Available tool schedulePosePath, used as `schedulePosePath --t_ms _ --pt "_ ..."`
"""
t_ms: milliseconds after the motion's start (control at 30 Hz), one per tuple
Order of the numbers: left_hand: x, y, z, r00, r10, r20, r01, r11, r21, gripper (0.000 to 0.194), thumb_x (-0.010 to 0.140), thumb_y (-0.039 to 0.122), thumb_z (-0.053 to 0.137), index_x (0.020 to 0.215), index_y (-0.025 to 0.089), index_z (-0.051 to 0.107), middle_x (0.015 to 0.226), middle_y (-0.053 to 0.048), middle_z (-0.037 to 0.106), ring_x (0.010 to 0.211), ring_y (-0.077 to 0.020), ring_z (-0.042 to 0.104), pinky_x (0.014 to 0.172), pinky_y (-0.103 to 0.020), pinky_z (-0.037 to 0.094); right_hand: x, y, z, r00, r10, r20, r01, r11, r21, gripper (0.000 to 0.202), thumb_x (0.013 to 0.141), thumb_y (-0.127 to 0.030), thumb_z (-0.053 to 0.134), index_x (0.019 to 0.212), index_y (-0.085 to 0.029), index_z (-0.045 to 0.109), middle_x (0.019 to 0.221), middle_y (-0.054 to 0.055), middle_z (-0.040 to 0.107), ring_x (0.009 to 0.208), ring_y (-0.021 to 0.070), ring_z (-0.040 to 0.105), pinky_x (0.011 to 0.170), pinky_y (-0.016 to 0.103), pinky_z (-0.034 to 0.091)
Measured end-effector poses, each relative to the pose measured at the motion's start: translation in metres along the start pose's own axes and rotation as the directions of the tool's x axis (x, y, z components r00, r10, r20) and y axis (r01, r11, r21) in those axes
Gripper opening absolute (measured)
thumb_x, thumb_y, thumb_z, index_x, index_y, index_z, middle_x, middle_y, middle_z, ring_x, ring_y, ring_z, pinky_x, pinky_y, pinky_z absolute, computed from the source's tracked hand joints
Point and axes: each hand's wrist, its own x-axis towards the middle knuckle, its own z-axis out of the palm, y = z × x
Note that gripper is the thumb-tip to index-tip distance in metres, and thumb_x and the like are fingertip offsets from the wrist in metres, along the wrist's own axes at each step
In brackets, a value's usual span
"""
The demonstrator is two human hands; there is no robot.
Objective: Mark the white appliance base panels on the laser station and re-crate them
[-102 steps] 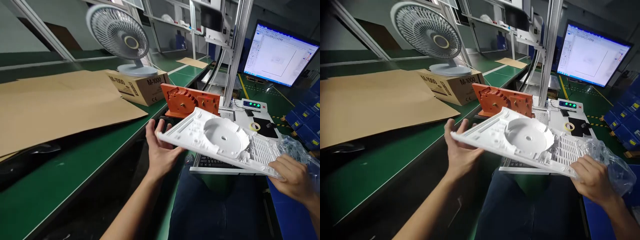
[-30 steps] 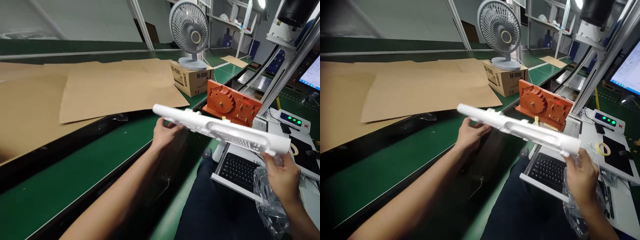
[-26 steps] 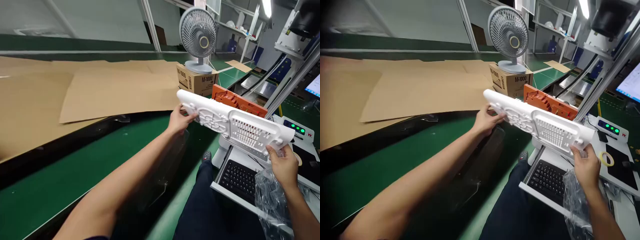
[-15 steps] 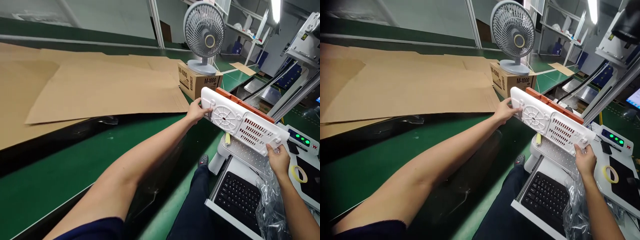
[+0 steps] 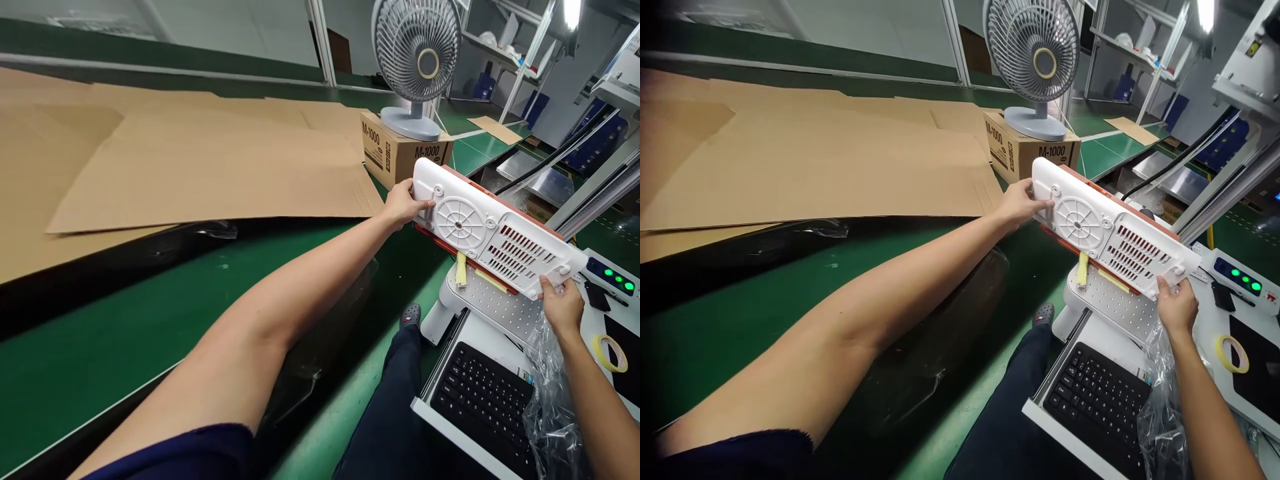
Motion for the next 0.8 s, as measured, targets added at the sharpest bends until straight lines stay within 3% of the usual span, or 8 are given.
schedulePosePath --t_ms 267,500,800 --pt "0.011 -0.009 0.0 1.0 -0.007 -0.014 0.008 0.994 0.113 0.075 0.065 0.032 0.102 0.131 0.016 0.07 0.127 -0.016 0.074 0.122 -0.0413 0.066 0.113 -0.058 0.05 0.013 -0.001 0.014 0.999 0.038 -0.027 -0.038 0.999 -0.026 0.052 0.085 -0.055 0.071 0.119 -0.016 0.075 0.079 0.014 0.079 0.097 0.0385 0.072 0.095 0.049 0.05" --pt "0.018 -0.034 0.001 1.0 0.017 -0.012 -0.014 0.983 0.181 0.076 0.069 0.044 0.102 0.131 0.02 0.065 0.125 -0.016 0.071 0.131 -0.0451 0.061 0.119 -0.062 0.043 0.014 0.008 0.019 1.0 -0.001 -0.023 0.001 1.0 -0.03 0.064 0.085 -0.063 0.071 0.127 -0.014 0.073 0.072 0.011 0.076 0.091 0.0369 0.073 0.098 0.049 0.05" --pt "-0.008 -0.012 0.009 0.998 -0.049 -0.026 0.052 0.991 0.125 0.082 0.073 0.036 0.097 0.144 0.024 0.057 0.138 -0.018 0.072 0.138 -0.0453 0.061 0.121 -0.062 0.04 0.014 -0.003 0.006 0.988 0.115 0.104 -0.105 0.989 -0.102 0.05 0.096 -0.054 0.071 0.128 -0.015 0.072 0.072 0.009 0.076 0.088 0.0325 0.075 0.096 0.043 0.051"
